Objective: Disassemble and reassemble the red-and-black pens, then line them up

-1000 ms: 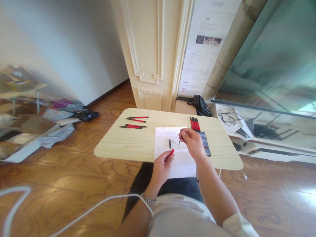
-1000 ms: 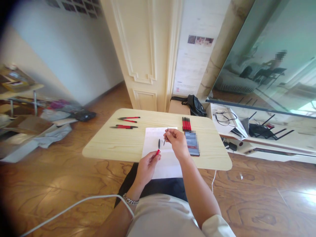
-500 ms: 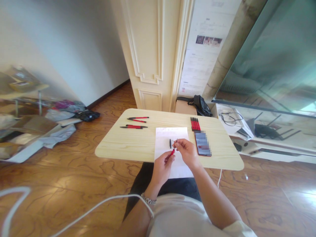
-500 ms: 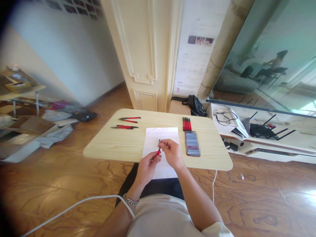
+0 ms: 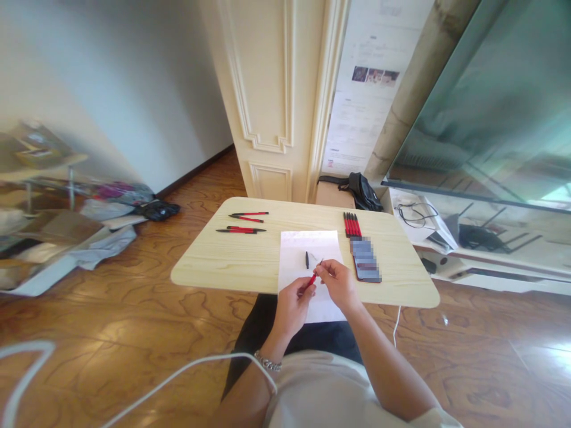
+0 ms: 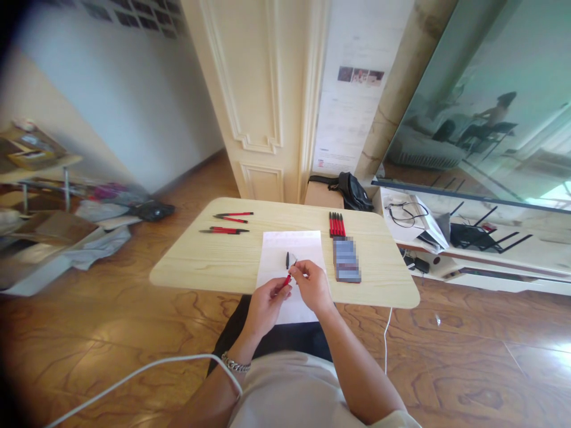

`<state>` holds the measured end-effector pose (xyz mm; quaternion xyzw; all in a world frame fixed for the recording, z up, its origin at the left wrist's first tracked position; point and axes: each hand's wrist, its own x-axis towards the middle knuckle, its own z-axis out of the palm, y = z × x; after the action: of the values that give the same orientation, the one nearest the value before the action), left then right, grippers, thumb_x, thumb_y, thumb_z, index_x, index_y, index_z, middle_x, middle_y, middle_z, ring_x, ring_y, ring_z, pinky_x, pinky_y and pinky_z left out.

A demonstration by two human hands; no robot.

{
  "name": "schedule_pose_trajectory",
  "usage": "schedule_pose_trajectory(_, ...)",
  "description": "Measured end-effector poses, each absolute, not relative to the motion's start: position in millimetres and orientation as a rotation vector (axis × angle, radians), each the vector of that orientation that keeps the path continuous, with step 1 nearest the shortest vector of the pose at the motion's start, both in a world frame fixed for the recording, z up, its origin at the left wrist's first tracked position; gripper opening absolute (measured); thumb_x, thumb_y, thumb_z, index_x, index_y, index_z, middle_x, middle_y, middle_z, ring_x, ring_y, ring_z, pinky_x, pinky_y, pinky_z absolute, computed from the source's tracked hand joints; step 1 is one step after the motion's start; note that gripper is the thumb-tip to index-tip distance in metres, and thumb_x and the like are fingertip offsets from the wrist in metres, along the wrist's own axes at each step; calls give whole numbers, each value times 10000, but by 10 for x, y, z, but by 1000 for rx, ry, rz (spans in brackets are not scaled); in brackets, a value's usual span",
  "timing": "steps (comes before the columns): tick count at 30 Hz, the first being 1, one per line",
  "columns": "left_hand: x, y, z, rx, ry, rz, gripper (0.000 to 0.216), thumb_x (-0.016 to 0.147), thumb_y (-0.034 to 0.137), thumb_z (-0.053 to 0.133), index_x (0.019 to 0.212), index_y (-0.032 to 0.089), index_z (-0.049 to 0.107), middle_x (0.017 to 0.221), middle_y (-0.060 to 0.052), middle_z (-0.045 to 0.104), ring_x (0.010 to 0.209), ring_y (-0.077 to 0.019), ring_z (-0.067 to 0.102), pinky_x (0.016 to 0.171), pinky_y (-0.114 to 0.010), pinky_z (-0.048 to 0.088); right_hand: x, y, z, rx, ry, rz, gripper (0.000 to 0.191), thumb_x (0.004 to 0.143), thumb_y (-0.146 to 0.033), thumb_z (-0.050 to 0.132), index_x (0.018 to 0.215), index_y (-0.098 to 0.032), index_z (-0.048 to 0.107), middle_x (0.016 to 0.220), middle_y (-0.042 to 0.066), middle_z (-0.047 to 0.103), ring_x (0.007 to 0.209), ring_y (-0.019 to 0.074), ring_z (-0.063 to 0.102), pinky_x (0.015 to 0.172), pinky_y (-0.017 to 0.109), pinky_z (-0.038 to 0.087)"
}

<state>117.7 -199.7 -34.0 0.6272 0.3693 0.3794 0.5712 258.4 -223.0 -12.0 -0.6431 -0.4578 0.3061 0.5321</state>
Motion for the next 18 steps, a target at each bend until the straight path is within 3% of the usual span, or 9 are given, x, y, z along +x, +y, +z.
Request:
schedule_pose_trajectory(6,1167,-1997,-348,1418,827,885,329,829,421,596,1015,157,661,892,-77,709,759,-182,671,726,-300,536,2646,-2225,-75,-1538,-1243,743,253,825,-431,567,805,-184,622,773,16,661,744,149,599,663,257,463)
schedule_pose_trajectory(10,1149,-1976,-339,1368,802,894,350,826,431,600,1023,145,650,873,-77,702,761,-175,672,739,-298,536,2800,-2099,-84,-1452,-1357,890,246,787,-385,624,922,-181,650,899,40,688,831,166,621,739,282,473)
schedule_pose_trajectory(18,1129,-1941,-358,1328,816,937,371,814,444,612,1021,138,649,881,-86,701,758,-179,672,745,-306,539,2903,-1607,-232,-2171,-1504,357,211,835,-321,567,928,-172,683,967,108,659,889,202,595,784,301,412)
